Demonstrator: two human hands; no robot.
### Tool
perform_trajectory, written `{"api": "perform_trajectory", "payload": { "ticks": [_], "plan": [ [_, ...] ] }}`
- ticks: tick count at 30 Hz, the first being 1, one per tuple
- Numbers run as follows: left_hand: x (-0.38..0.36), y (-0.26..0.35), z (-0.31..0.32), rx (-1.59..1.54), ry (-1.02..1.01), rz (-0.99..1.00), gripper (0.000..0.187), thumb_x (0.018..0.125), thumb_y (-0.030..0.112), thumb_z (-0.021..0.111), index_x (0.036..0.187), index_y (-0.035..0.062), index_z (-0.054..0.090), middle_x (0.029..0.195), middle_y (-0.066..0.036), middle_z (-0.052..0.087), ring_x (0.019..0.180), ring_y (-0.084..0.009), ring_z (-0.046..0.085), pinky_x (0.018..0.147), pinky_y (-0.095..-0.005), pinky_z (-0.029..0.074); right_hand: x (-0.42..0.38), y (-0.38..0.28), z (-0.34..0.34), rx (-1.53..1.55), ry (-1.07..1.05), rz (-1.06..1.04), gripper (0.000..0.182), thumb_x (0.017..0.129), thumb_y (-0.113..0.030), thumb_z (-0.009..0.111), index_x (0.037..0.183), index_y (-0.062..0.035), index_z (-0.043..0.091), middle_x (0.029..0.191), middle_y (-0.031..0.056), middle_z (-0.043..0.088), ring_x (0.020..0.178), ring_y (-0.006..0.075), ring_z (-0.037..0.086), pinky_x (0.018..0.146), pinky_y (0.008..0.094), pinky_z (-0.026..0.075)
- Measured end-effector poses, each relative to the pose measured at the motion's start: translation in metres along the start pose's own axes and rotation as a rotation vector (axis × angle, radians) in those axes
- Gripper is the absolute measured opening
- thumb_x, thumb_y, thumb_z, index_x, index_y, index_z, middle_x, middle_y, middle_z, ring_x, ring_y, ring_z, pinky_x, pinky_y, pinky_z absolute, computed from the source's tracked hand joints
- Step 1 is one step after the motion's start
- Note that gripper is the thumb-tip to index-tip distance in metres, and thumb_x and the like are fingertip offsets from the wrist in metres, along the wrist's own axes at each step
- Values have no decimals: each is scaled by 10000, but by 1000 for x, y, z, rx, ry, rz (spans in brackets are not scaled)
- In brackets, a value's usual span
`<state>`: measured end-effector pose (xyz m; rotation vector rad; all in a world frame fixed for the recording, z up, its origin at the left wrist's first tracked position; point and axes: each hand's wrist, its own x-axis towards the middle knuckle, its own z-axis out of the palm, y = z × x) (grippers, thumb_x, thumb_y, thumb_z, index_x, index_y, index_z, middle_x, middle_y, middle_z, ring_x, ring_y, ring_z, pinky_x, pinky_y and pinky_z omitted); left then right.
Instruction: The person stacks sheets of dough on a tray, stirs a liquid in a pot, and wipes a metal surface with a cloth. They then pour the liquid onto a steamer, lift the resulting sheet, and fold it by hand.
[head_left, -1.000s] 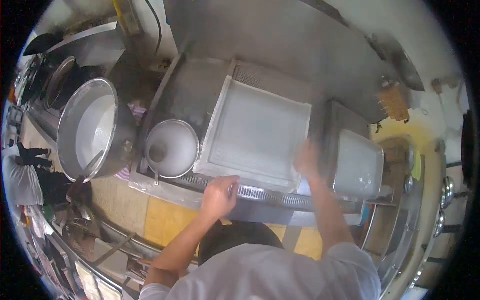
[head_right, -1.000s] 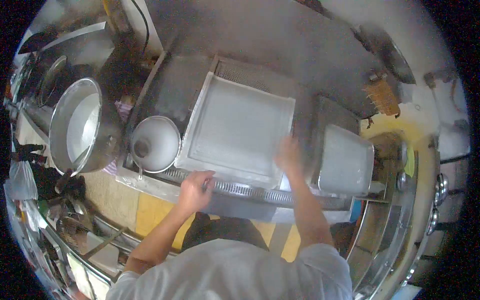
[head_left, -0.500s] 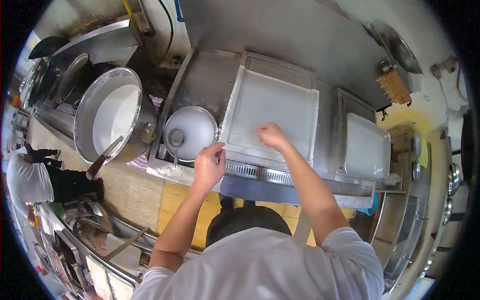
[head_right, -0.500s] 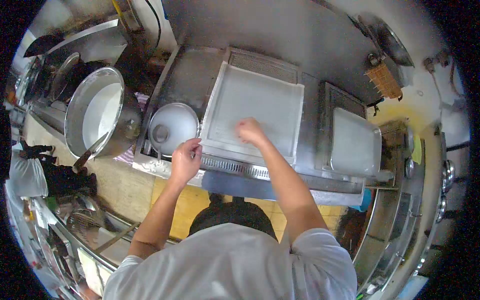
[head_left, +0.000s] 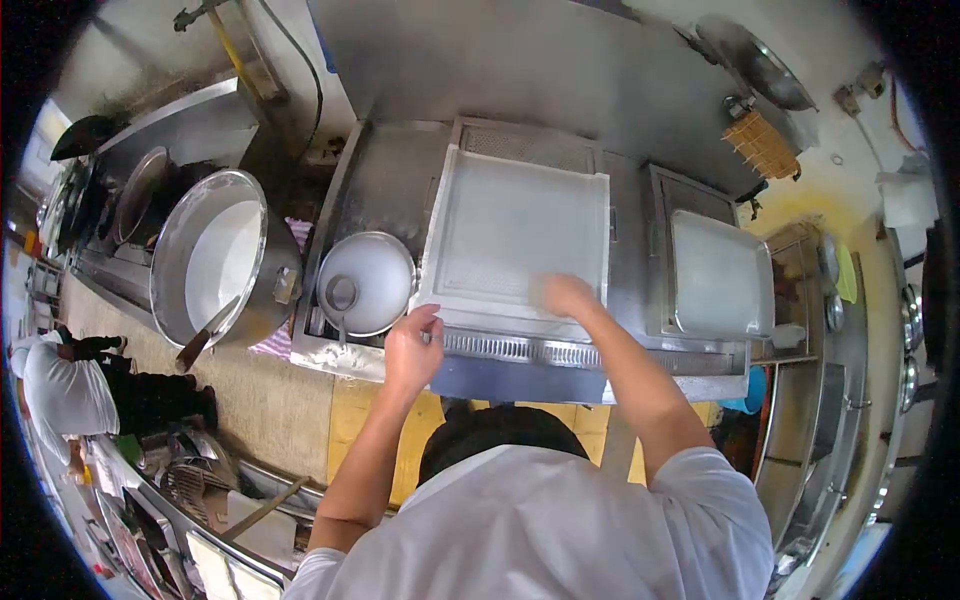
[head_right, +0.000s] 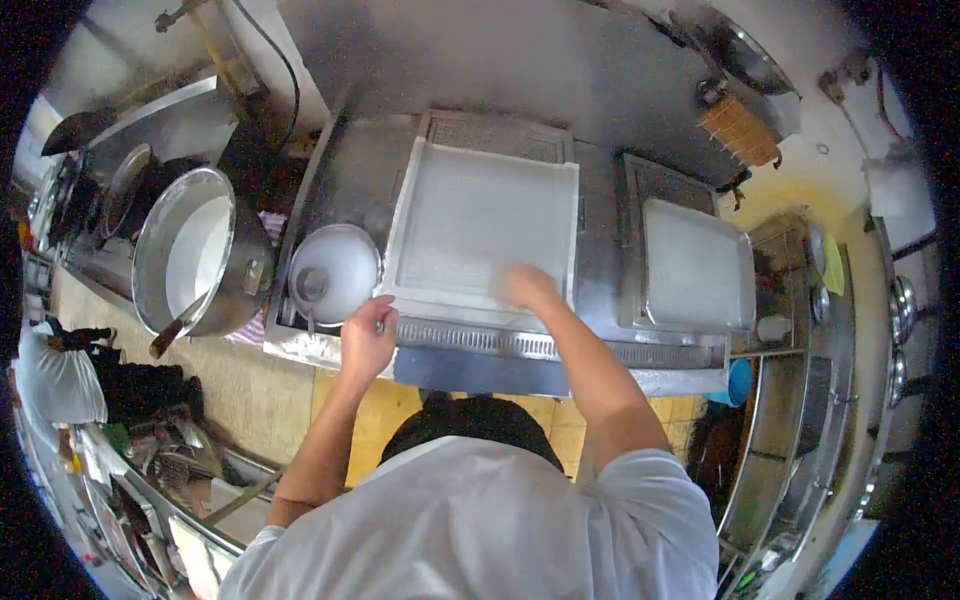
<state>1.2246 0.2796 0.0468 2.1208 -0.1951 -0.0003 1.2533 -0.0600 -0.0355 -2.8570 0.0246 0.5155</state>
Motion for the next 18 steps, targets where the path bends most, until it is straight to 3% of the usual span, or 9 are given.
{"api": "perform_trajectory", "payload": {
  "ticks": [1,3,5,7,9,11,14,17,18],
  "plan": [
    [-1,2,6,5,-19,15,261,880,87,687,1131,26,722,930,-182,746,852,-341,721,797,-430,570,-24,16,-13,-37,-35,50,297,903,-245,575,1042,-61,763,1102,227,721,1060,393,691,906,486,553],
    [-2,7,21,22,-55,50,266,879,97,689,1135,34,727,946,-184,748,859,-343,723,794,-434,573,-47,58,-8,-193,-132,187,272,902,-264,603,994,-76,776,1103,178,738,1025,384,699,897,485,561],
    [-5,13,41,24,-111,72,277,873,102,690,1141,45,728,950,-182,748,863,-341,725,789,-436,576,-92,81,-23,209,156,256,279,865,-220,610,1005,-38,768,1087,206,736,1018,391,701,899,479,561],
    [-6,24,59,43,-170,166,275,868,106,683,1134,55,729,953,-181,747,862,-341,725,784,-441,578,-123,112,-31,289,412,411,280,831,-165,608,999,6,752,1072,222,734,1014,405,698,906,479,557],
    [-8,44,74,64,-253,180,267,867,100,679,1126,54,726,957,-187,745,865,-348,723,783,-447,579,-131,176,-12,199,725,525,280,803,-123,610,1009,8,747,1066,199,744,1003,419,697,910,479,556],
    [-11,58,97,58,-350,150,254,880,118,664,1118,52,720,961,-193,744,874,-374,716,796,-467,578,-154,206,-19,100,921,643,292,795,-114,652,1056,-34,754,1015,251,718,968,447,689,894,497,550],
    [-17,78,123,107,-423,218,260,896,156,653,1127,55,717,964,-188,747,890,-383,715,821,-472,577,-163,302,15,-50,577,611,245,791,-92,600,965,28,724,843,254,709,863,491,671,825,523,554],
    [-22,85,149,107,-524,164,298,901,189,652,1165,67,718,1011,-189,748,931,-377,719,857,-462,576,-141,421,77,-158,419,239,190,846,-104,590,918,29,704,679,195,663,648,421,652,612,524,517],
    [-22,88,155,114,-554,122,306,899,187,655,1173,68,718,1023,-190,748,940,-372,721,862,-457,576,-139,408,60,270,468,397,165,859,-116,595,891,13,694,650,161,641,589,372,623,553,496,481]
  ]
}}
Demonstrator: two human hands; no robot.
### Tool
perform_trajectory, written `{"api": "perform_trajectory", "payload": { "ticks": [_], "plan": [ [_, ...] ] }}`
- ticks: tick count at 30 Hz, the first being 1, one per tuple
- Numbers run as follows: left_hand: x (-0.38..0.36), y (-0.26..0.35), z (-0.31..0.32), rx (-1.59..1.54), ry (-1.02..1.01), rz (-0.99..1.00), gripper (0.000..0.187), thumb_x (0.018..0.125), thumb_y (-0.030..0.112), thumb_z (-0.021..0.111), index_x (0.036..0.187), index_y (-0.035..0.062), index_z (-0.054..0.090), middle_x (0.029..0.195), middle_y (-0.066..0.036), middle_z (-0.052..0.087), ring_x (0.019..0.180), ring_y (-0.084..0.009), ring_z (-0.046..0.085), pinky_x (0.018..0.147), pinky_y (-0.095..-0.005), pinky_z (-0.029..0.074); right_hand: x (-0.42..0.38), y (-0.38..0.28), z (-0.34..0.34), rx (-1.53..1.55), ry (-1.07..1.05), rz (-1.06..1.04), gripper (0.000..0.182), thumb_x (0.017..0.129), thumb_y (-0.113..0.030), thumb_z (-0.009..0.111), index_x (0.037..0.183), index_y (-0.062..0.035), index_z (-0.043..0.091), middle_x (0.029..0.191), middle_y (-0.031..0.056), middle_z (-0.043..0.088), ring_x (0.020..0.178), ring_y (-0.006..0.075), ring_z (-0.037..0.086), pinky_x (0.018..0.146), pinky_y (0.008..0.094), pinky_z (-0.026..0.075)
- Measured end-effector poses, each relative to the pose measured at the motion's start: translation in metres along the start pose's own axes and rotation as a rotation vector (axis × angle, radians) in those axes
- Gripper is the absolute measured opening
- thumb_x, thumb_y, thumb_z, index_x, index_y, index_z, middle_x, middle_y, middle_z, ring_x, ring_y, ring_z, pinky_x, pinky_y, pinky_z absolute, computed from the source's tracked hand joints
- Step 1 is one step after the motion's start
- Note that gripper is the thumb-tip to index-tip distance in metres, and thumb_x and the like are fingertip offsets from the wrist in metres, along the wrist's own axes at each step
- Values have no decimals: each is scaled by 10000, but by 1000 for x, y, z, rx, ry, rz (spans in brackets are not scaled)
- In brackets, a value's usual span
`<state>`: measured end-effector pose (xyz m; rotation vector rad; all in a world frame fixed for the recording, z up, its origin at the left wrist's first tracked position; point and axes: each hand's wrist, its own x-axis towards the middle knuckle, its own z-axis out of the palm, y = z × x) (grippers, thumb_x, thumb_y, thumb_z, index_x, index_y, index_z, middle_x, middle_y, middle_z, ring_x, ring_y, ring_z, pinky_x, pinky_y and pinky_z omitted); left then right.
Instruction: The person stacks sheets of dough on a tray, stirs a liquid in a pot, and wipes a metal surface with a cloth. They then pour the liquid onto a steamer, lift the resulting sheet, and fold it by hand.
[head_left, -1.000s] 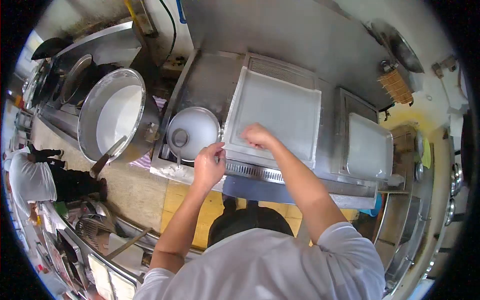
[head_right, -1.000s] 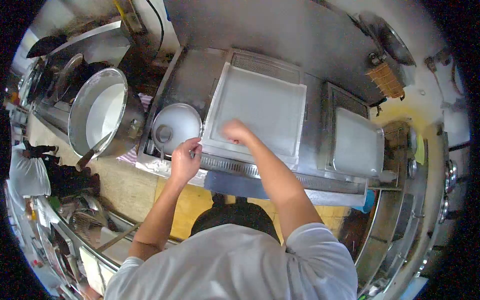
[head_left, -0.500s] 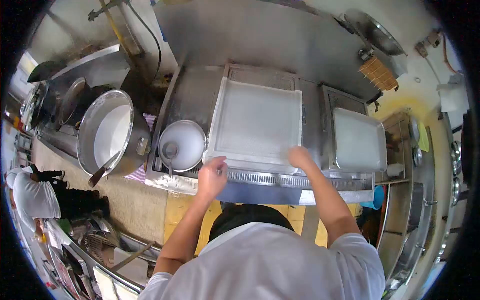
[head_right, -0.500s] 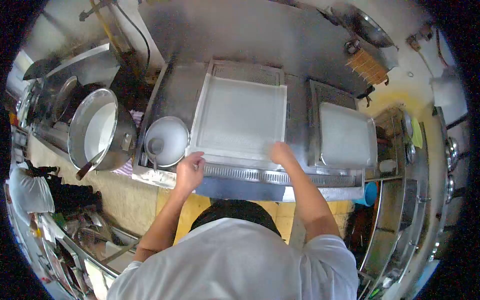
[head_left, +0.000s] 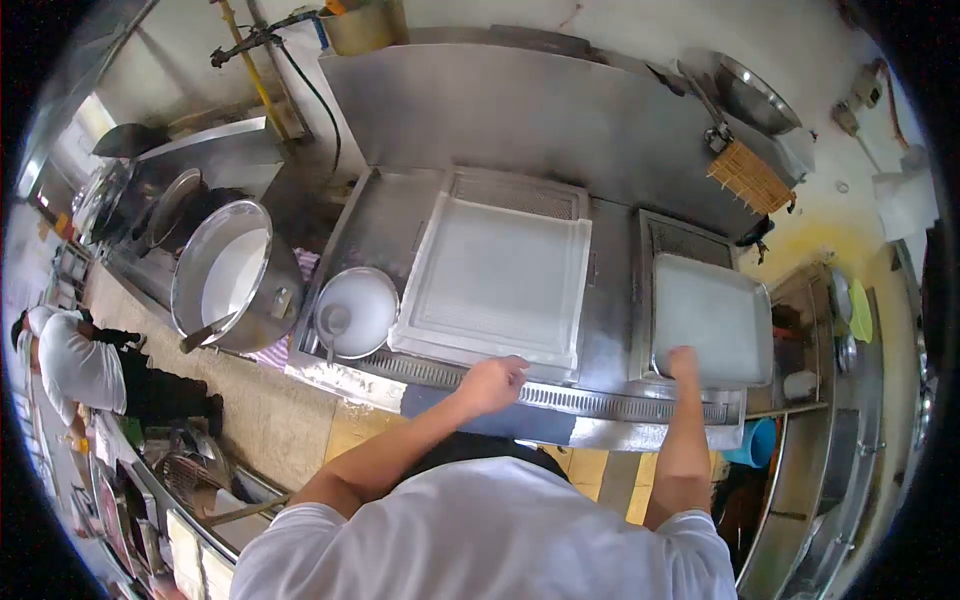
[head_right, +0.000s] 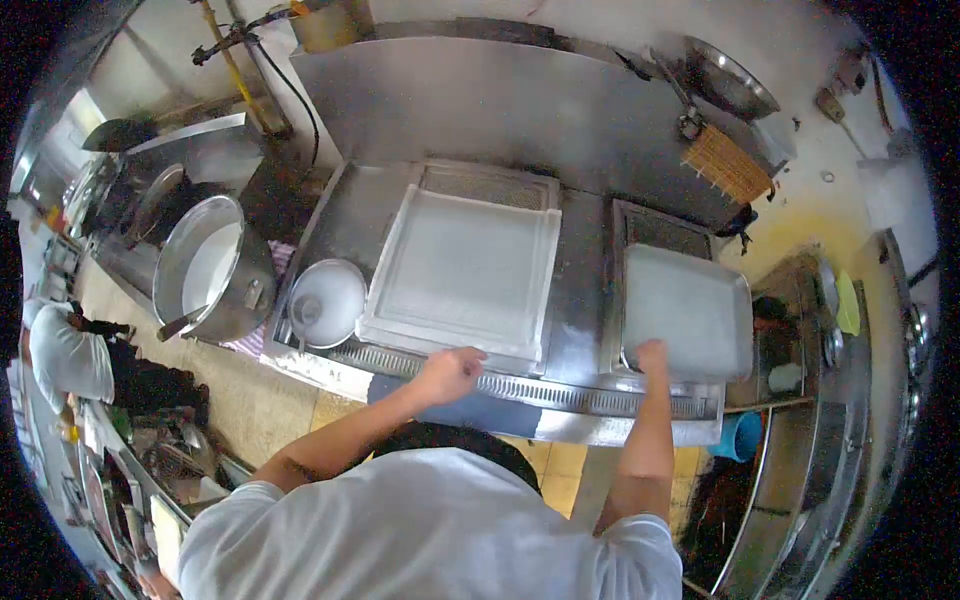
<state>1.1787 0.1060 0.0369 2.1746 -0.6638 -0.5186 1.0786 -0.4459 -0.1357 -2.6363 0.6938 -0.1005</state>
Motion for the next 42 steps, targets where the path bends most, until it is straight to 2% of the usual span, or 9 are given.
{"api": "perform_trajectory", "payload": {
  "ticks": [2,5,12,17,21,26,30,36,42],
  "plan": [
    [4,-2,9,-30,9,9,315,901,182,657,1185,58,715,1026,-194,751,941,-355,730,859,-445,579,-12,-58,-39,756,-39,501,146,886,-140,607,837,-21,676,590,94,598,470,275,565,436,442,410],
    [7,-17,26,-133,28,-27,294,909,171,676,1172,46,720,1024,-182,756,924,-308,743,835,-413,588,-21,-101,-56,1227,-131,592,138,887,-148,611,775,-70,635,572,44,537,403,171,470,383,366,337],
    [6,-50,18,-629,-24,-295,242,933,91,661,1149,3,725,1048,-113,760,927,-198,716,799,-375,591,-118,-369,-15,861,-711,9,154,904,-124,683,907,20,739,855,90,715,715,155,678,618,330,552],
    [-30,-93,-34,-569,202,-207,258,911,85,701,1154,1,724,1043,-101,748,850,-188,695,774,-364,589,-150,-486,32,473,-320,-593,192,892,-152,724,966,23,752,984,185,749,850,300,727,787,371,568],
    [-96,-104,-132,-116,101,-553,375,873,211,780,1206,48,722,1090,-140,737,848,-235,703,811,-377,585,-156,-570,33,310,-417,-675,235,870,-193,738,1012,-7,761,1039,202,738,978,374,697,914,440,533],
    [-186,-183,-178,-170,551,-286,347,800,319,849,997,45,768,1173,-180,718,994,-303,711,878,-399,569,-192,-685,89,466,-40,-921,212,847,-189,739,926,7,763,1110,198,718,1109,401,620,992,471,481],
    [-247,-230,-225,-79,656,-250,403,778,315,860,1076,60,769,1217,-171,709,1013,-329,709,889,-394,567,-218,-781,79,373,-396,-981,277,856,-154,734,1086,-1,726,1319,209,624,1225,400,556,1072,462,439],
    [-320,-254,-289,-176,604,-411,507,811,254,859,1243,45,696,1244,-107,699,974,-263,705,848,-348,560,-275,-887,69,541,-185,-1140,611,846,-143,745,1409,-14,548,1377,209,565,1278,387,539,1077,456,438],
    [-362,-211,-355,-407,916,-151,276,875,193,799,1079,14,748,1164,-87,714,981,-204,689,853,-329,547,-294,-943,54,437,-216,-1308,764,798,-97,762,1496,-62,453,1482,206,476,1347,427,457,1136,483,387]
  ]
}}
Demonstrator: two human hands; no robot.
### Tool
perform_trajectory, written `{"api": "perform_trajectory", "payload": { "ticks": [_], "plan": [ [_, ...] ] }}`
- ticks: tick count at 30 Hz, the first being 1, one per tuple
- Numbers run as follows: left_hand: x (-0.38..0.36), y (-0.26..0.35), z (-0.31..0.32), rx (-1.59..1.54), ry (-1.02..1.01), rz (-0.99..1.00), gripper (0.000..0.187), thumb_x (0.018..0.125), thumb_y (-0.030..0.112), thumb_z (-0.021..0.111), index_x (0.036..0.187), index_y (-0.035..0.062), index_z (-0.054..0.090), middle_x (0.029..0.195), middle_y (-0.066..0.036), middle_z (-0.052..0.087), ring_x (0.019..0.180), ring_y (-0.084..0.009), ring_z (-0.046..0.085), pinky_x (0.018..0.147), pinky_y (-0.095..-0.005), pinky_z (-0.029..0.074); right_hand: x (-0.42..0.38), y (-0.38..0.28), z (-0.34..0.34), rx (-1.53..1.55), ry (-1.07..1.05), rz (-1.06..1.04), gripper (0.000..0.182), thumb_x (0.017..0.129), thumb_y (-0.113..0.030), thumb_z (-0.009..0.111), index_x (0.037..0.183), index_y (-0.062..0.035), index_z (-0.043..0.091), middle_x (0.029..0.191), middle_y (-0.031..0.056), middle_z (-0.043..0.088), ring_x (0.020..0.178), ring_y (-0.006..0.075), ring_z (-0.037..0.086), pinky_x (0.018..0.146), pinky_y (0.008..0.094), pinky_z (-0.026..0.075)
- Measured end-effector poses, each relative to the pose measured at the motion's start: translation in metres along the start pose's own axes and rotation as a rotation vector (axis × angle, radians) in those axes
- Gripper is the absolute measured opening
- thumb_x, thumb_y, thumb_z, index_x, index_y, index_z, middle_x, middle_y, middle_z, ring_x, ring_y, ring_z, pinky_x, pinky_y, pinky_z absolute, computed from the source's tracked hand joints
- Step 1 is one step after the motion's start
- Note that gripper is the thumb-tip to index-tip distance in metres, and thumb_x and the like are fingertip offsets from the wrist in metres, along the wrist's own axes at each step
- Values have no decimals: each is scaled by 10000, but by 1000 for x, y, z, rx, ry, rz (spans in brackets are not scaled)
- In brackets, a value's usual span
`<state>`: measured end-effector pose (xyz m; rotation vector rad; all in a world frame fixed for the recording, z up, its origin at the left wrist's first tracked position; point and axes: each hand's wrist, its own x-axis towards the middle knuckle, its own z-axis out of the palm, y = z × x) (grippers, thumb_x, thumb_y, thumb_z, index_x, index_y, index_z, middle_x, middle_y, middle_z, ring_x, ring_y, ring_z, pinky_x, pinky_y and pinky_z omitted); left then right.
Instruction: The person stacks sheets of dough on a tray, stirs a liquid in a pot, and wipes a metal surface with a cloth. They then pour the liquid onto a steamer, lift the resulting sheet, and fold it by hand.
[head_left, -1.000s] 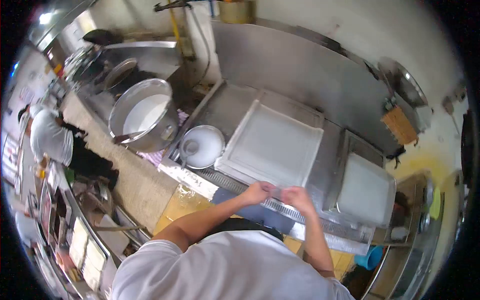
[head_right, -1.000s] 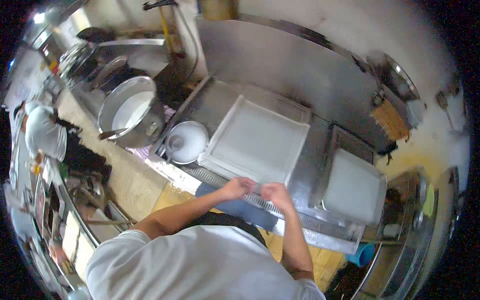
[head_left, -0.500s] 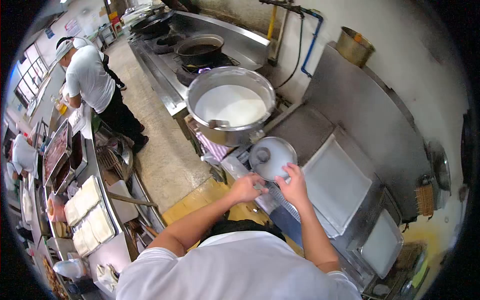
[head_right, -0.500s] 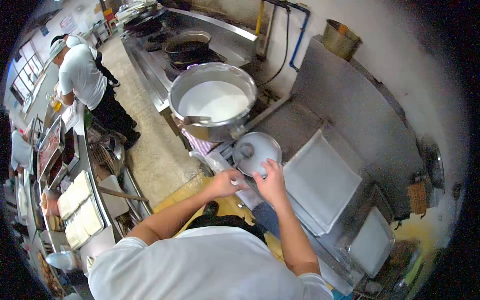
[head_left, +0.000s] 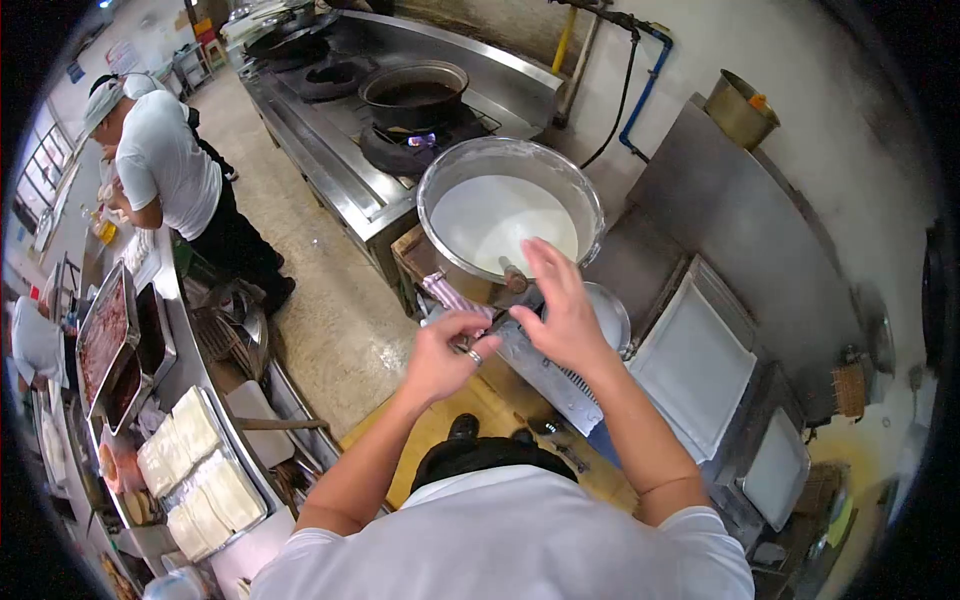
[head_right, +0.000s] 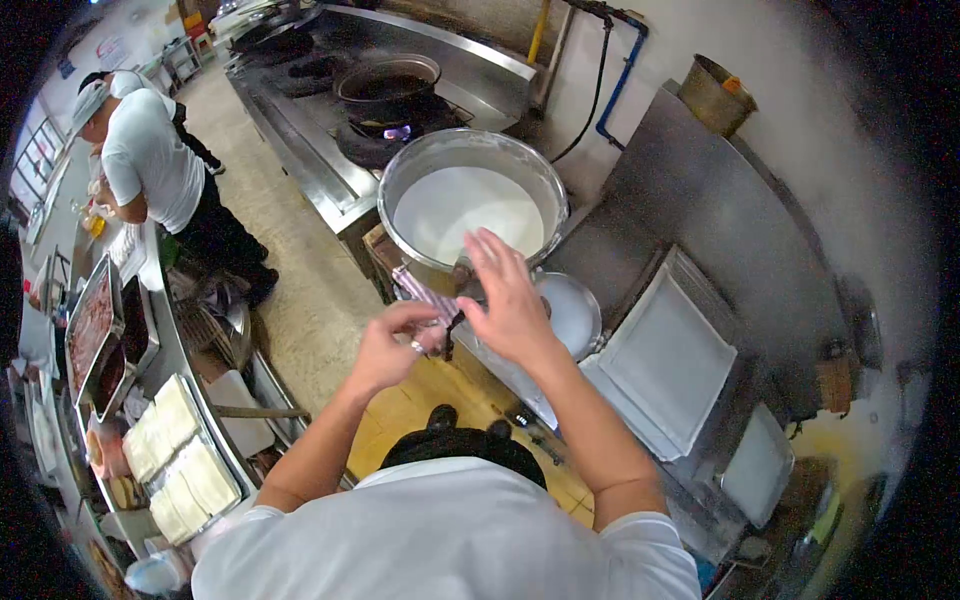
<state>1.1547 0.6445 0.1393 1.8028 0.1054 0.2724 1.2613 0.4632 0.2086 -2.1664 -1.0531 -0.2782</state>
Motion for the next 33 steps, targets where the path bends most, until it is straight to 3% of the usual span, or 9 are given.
{"api": "perform_trajectory", "payload": {
  "ticks": [1,4,5,7,9,14,19,22,33],
  "plan": [
    [1,27,-9,-66,23,14,240,866,129,800,1064,3,749,1114,-138,726,977,-193,704,854,-311,552,8,-5,2,-40,19,-77,658,797,-81,756,1416,-63,535,1402,214,563,1291,401,533,1086,470,444],
    [0,81,-31,-238,-11,194,259,855,202,814,1015,7,757,1098,-169,725,973,-241,707,864,-347,555,20,36,26,28,-128,-126,490,799,-76,751,1270,-38,624,1227,217,669,1152,376,640,973,445,524],
    [1,96,-37,-241,-50,302,284,839,243,824,994,13,759,1099,-171,725,971,-252,707,861,-354,554,30,35,26,4,31,-197,349,825,-76,741,1155,-12,649,1059,212,719,990,386,703,851,457,567],
    [-1,124,-48,-242,-125,513,339,809,324,844,952,27,764,1102,-175,726,967,-275,707,856,-369,554,48,35,9,7,71,52,321,846,-97,738,1140,-3,649,1010,217,723,947,407,706,829,482,567],
    [-17,166,-49,-335,-166,406,641,786,653,753,885,20,775,1047,-226,717,962,-314,695,887,-403,526,69,40,-16,-58,103,207,291,865,-143,737,1105,4,661,945,229,725,901,428,710,807,502,569],
    [-7,204,-38,-471,-392,762,654,837,699,694,841,53,793,1013,-230,730,904,-322,700,808,-381,553,92,54,-61,-503,-59,365,257,865,-245,729,977,-13,730,891,255,727,879,442,717,807,504,578],
    [-7,224,-8,-518,-435,736,640,861,672,685,808,44,797,998,-237,733,880,-327,702,780,-380,559,80,77,-62,-740,-333,265,174,846,-178,695,903,-29,765,914,235,740,890,403,735,821,493,590],
    [-6,235,11,-456,-427,729,629,876,653,676,804,40,796,996,-239,735,881,-328,701,780,-387,556,74,74,-67,-683,-430,250,266,843,-306,764,891,-45,786,910,214,742,880,384,733,801,478,582],
    [5,241,45,-539,-419,701,570,847,608,732,788,43,786,1014,-247,734,902,-328,703,797,-388,541,56,55,-89,-582,-639,156,215,813,-231,768,914,-43,786,883,215,740,864,373,731,798,463,579]
  ]
}}
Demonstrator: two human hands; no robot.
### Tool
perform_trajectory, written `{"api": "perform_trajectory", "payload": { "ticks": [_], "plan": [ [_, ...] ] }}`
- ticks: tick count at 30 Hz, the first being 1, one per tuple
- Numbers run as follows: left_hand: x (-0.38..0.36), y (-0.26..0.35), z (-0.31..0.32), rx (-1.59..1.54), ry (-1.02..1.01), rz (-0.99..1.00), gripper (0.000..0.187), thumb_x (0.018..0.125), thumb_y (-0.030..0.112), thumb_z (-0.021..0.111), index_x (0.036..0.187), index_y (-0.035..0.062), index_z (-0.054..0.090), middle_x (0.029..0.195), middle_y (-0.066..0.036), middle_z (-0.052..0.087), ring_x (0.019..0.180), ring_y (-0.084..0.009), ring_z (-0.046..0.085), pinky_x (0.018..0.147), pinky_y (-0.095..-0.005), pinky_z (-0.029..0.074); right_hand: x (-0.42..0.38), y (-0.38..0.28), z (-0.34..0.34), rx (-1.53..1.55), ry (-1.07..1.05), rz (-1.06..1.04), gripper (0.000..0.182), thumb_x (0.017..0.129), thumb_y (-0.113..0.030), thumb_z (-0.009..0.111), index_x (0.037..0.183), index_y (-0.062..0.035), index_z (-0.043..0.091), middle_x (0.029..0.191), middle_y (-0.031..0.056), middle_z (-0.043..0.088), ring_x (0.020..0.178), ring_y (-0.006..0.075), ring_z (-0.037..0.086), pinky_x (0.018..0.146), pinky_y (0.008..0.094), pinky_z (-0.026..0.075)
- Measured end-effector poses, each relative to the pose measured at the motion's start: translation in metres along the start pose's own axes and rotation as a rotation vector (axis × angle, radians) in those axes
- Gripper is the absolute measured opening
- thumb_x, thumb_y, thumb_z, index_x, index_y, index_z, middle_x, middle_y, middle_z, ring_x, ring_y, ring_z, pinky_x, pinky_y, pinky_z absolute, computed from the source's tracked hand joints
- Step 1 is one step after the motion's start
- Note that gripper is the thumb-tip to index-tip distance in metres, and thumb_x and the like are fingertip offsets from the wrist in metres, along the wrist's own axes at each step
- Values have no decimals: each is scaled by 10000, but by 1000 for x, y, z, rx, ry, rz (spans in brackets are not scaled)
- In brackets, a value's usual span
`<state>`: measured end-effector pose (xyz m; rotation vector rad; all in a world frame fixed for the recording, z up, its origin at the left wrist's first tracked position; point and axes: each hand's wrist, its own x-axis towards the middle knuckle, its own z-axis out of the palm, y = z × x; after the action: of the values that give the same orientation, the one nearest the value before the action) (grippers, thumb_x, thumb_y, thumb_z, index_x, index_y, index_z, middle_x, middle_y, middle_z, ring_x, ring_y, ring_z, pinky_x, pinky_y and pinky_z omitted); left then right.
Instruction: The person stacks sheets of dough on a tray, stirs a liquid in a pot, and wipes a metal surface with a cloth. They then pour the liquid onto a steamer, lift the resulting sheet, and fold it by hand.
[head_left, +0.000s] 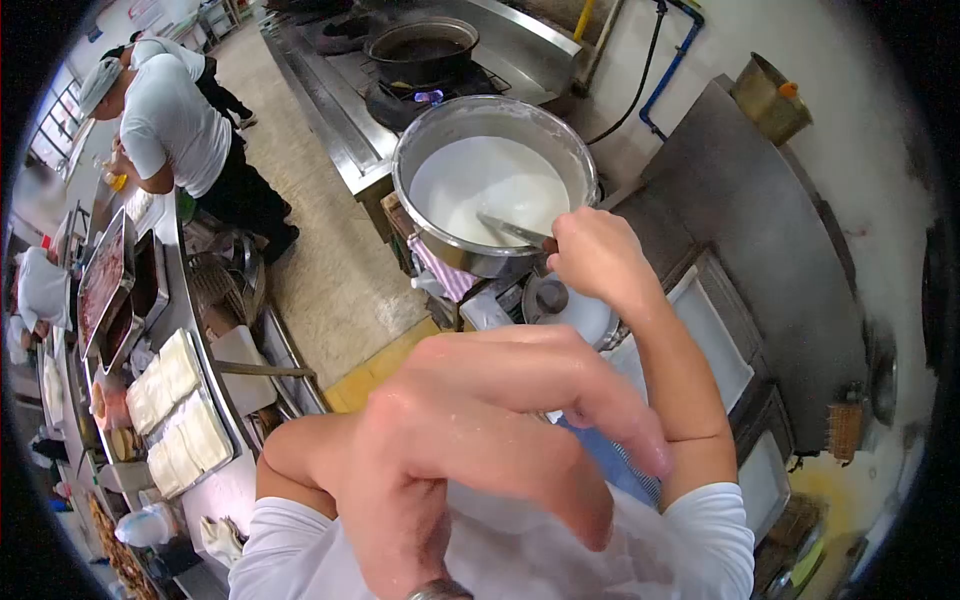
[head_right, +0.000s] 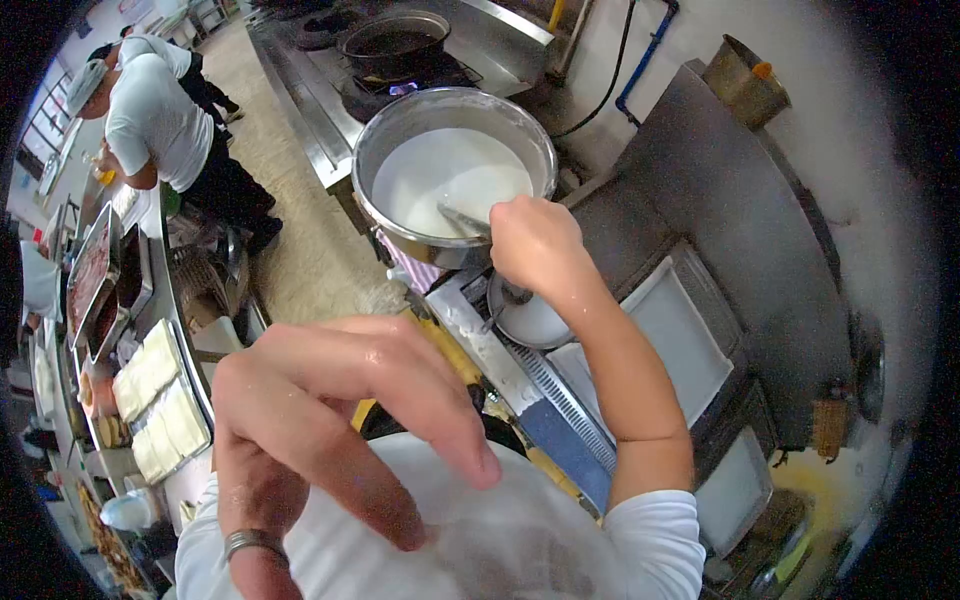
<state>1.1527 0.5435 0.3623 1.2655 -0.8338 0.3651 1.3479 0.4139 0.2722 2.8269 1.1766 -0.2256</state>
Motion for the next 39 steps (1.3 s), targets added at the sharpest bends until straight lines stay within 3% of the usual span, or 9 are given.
{"api": "perform_trajectory", "payload": {
  "ticks": [8,10,12,14,20,26,33,36,39],
  "plan": [
    [-10,-7,-75,112,-19,-146,348,797,391,820,856,51,777,1012,-190,737,900,-317,713,819,-398,556,-8,-30,6,36,-4,23,160,804,-84,647,856,28,749,896,250,729,829,406,738,769,470,599],
    [-25,-47,-110,253,53,-221,320,806,310,824,933,23,762,1013,-163,740,906,-314,715,833,-412,563,-4,-39,24,4,25,0,184,818,-83,642,913,38,743,904,233,731,795,395,744,734,452,610],
    [-44,-88,-145,424,182,-530,314,812,251,824,990,3,752,1006,-159,745,914,-299,718,837,-401,564,-1,-58,38,-81,132,40,205,837,-88,632,967,41,723,895,217,722,767,367,751,684,428,616],
    [-62,-125,-179,872,159,-571,306,804,212,833,997,-10,750,1008,-172,741,925,-316,718,837,-392,563,5,-72,48,-147,176,94,215,856,-94,623,1002,41,705,879,206,711,751,341,755,641,408,618],
    [-112,-193,-228,1014,-93,-316,297,795,309,832,931,49,786,928,-132,758,894,-325,698,864,-428,522,21,-72,67,-263,109,238,189,878,-103,609,976,35,692,826,206,704,756,313,759,613,405,615],
    [-126,-204,-227,1059,-86,-264,248,849,336,782,909,97,803,903,-76,767,900,-286,681,944,-414,470,25,-66,7,-168,-263,303,210,857,-61,581,965,-9,754,942,200,751,919,389,743,771,485,607],
    [-129,-204,-223,1085,-41,-231,265,843,357,781,905,100,806,900,-63,769,893,-274,664,947,-408,462,40,-75,-68,-110,-544,216,229,813,-71,609,967,30,744,983,256,735,938,408,730,793,482,596],
    [-130,-207,-223,1086,-49,-249,265,838,357,784,895,99,804,899,-63,769,879,-270,661,944,-404,462,40,-78,-54,-37,-504,202,301,920,-255,680,958,35,750,970,247,737,943,410,719,831,491,569],
    [-128,-205,-220,1083,-41,-258,262,825,351,792,881,95,800,899,-66,769,867,-266,659,941,-400,463,33,-99,-11,-20,-305,189,226,832,-95,622,962,51,735,891,255,733,845,366,751,709,450,613]
  ]
}}
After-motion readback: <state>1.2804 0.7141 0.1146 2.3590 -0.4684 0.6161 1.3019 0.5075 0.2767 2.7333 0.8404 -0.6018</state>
